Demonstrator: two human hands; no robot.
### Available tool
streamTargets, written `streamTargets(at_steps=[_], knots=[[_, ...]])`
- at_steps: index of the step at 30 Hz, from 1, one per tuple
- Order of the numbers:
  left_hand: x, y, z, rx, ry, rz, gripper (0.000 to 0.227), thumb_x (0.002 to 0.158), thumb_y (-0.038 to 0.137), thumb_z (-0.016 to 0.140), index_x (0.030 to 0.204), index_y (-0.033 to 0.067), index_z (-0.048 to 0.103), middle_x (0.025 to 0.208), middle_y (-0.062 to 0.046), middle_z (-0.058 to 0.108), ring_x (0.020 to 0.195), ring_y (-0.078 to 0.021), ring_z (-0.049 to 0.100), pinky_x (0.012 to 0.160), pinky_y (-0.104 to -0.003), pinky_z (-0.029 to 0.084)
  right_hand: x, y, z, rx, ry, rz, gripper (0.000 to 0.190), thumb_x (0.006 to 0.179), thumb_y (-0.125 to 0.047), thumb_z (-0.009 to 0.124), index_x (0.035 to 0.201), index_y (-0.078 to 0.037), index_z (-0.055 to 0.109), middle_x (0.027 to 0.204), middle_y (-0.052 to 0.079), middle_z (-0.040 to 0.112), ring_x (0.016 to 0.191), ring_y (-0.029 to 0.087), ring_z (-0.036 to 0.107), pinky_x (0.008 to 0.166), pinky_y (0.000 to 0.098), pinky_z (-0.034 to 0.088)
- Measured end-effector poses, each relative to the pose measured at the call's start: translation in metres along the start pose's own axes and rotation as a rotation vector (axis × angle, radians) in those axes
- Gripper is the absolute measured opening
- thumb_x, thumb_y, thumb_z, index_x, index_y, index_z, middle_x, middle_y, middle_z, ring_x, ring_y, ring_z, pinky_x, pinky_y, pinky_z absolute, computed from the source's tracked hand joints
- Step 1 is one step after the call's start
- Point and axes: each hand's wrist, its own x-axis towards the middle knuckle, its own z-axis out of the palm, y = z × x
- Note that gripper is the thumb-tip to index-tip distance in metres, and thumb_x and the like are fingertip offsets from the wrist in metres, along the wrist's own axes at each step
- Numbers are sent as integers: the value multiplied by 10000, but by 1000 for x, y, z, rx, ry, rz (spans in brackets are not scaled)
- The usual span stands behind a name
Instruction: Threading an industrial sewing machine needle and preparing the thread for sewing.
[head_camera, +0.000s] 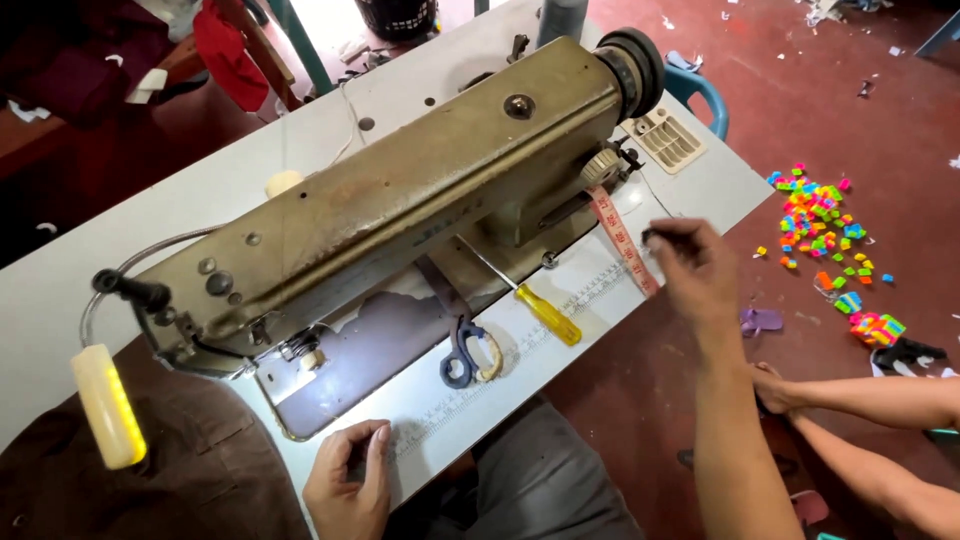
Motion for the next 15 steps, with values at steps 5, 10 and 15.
streamTargets(at_steps=[5,10,15], knots=[[12,-36,2,102,-298,-140,288,843,313,702,927,66,825,821,-96,828,746,-178,790,672,-298,599,51,28,-17,108,130,-21,152,983,-60,705,1132,-80,682,1004,33,698,960,98,660,894,249,615],[-3,-74,23,259,-47,-122,169,801,274,789,871,129,842,739,-52,756,707,-176,670,656,-295,526,125,50,-10,-220,192,7,114,948,-112,702,1061,-118,713,1037,25,746,982,163,703,896,315,577],[-1,-114,31,364,-93,-260,223,771,339,782,889,169,864,707,-58,755,669,-173,705,683,-297,567,226,108,19,-377,66,-48,102,888,-93,653,971,-95,714,982,50,740,869,192,670,788,356,536]])
